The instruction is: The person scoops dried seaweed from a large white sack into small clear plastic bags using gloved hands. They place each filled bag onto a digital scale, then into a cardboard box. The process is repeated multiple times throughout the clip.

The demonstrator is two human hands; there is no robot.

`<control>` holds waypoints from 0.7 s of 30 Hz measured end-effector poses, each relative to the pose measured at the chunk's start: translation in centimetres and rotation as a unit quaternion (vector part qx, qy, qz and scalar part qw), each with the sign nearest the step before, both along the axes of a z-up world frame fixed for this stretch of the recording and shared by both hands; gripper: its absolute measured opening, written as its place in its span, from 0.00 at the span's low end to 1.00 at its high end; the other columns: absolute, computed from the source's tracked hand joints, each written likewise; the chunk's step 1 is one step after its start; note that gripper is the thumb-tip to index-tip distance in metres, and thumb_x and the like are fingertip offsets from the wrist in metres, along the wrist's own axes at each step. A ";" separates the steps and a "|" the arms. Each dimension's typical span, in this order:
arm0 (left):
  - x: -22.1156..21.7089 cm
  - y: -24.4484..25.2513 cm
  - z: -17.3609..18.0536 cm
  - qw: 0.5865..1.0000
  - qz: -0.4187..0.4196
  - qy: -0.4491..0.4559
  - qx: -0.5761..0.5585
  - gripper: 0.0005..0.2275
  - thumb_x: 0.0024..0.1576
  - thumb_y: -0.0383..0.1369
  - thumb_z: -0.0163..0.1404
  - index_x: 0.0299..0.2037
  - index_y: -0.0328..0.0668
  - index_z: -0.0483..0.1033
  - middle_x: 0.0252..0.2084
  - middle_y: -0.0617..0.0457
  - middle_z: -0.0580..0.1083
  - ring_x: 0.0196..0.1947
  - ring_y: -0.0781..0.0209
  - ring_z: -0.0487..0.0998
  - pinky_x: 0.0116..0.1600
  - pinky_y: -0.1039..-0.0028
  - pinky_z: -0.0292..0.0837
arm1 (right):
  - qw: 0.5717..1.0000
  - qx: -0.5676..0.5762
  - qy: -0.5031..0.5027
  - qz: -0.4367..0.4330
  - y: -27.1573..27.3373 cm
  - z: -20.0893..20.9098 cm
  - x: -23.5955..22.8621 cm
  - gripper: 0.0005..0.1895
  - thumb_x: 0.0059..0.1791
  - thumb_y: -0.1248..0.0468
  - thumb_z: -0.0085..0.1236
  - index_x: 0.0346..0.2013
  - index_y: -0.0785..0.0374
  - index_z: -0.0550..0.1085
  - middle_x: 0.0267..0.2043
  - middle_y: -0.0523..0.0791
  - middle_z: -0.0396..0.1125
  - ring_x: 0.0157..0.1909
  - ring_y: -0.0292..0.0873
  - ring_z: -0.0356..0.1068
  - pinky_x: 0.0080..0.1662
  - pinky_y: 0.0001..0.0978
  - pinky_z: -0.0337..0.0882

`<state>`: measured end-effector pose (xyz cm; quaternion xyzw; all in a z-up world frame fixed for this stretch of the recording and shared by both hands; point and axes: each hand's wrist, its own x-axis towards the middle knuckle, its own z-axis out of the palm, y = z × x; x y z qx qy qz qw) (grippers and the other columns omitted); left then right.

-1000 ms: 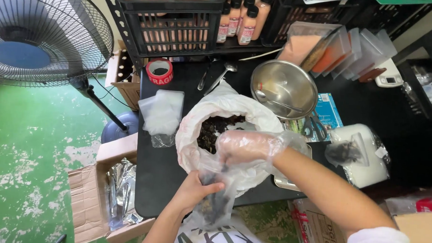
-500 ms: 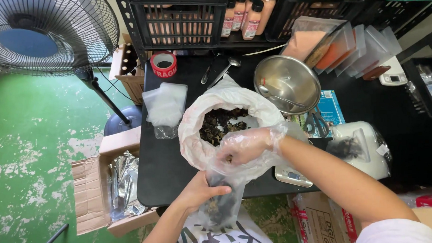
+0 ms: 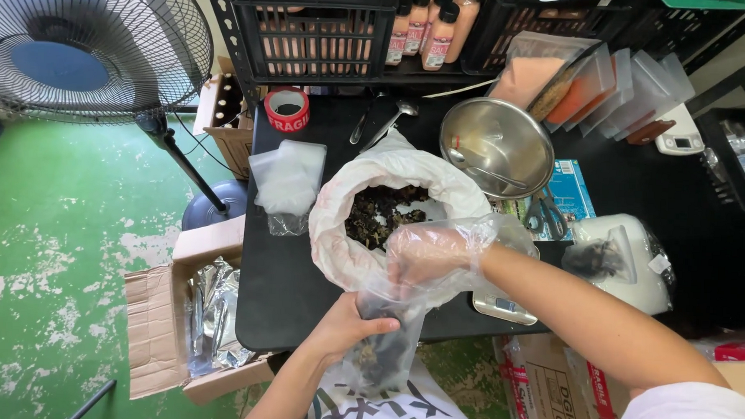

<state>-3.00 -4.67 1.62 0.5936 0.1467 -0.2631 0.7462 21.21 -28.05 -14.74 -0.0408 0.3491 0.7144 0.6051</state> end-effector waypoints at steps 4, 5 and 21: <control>0.1 -0.2 0.1 1.000 -0.012 -0.009 -0.009 0.15 0.47 0.28 0.66 0.45 0.35 0.83 0.37 0.53 0.81 0.37 0.65 0.79 0.45 0.77 0.75 | 0.382 -0.008 -0.787 0.484 7.2 20.5 -7.7 0.07 0.48 0.67 0.55 0.31 0.56 0.81 0.30 0.40 0.74 0.30 0.38 0.70 0.38 0.27 0.71; 0.2 -0.3 0.1 1.000 -0.019 0.002 0.000 0.14 0.48 0.28 0.66 0.44 0.36 0.82 0.36 0.54 0.81 0.36 0.65 0.79 0.44 0.77 0.74 | 0.190 0.029 -0.782 0.593 7.5 21.8 -8.1 0.12 0.52 0.66 0.51 0.40 0.52 0.82 0.36 0.36 0.76 0.33 0.34 0.72 0.36 0.23 0.72; 1.2 0.2 -0.1 0.990 -0.101 -0.060 -0.077 0.19 0.45 0.31 0.66 0.47 0.36 0.81 0.41 0.53 0.82 0.43 0.64 0.81 0.54 0.74 0.77 | 0.344 0.062 -0.761 0.547 -4.0 -5.5 5.8 0.09 0.45 0.64 0.60 0.40 0.52 0.77 0.36 0.37 0.69 0.36 0.35 0.67 0.48 0.31 0.71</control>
